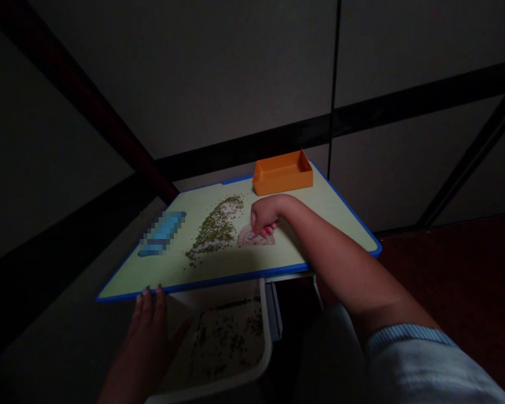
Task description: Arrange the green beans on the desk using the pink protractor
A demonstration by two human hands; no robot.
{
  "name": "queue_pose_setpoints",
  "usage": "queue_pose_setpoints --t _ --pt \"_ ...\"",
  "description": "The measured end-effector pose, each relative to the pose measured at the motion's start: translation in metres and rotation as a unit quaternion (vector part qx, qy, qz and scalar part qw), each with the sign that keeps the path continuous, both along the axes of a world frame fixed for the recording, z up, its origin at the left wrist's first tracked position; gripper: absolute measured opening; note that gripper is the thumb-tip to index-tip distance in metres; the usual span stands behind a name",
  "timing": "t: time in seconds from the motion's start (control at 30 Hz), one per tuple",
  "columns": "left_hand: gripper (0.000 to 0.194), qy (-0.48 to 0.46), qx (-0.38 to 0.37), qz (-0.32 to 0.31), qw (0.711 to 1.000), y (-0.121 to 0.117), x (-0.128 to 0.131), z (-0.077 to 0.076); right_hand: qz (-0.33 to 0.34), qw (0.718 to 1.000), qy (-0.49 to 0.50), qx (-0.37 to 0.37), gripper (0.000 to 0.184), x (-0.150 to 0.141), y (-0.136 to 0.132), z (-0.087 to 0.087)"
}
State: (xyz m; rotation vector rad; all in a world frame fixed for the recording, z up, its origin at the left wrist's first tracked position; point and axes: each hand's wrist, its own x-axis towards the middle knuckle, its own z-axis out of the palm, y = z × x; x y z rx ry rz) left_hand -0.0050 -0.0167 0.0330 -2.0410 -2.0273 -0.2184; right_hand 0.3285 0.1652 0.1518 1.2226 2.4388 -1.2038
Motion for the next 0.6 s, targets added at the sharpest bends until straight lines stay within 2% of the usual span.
queue_pose_setpoints --t 0.17,0.6 --pt "0.089 -0.008 0.000 -0.006 1.000 0.000 0.000 0.001 0.029 0.999 -0.011 -0.023 0.039 -0.011 -0.004 -0.003" --pt "0.090 -0.020 0.011 -0.017 1.000 0.001 0.001 -0.003 0.146 0.989 -0.017 -0.009 0.032 -0.035 -0.023 -0.008"
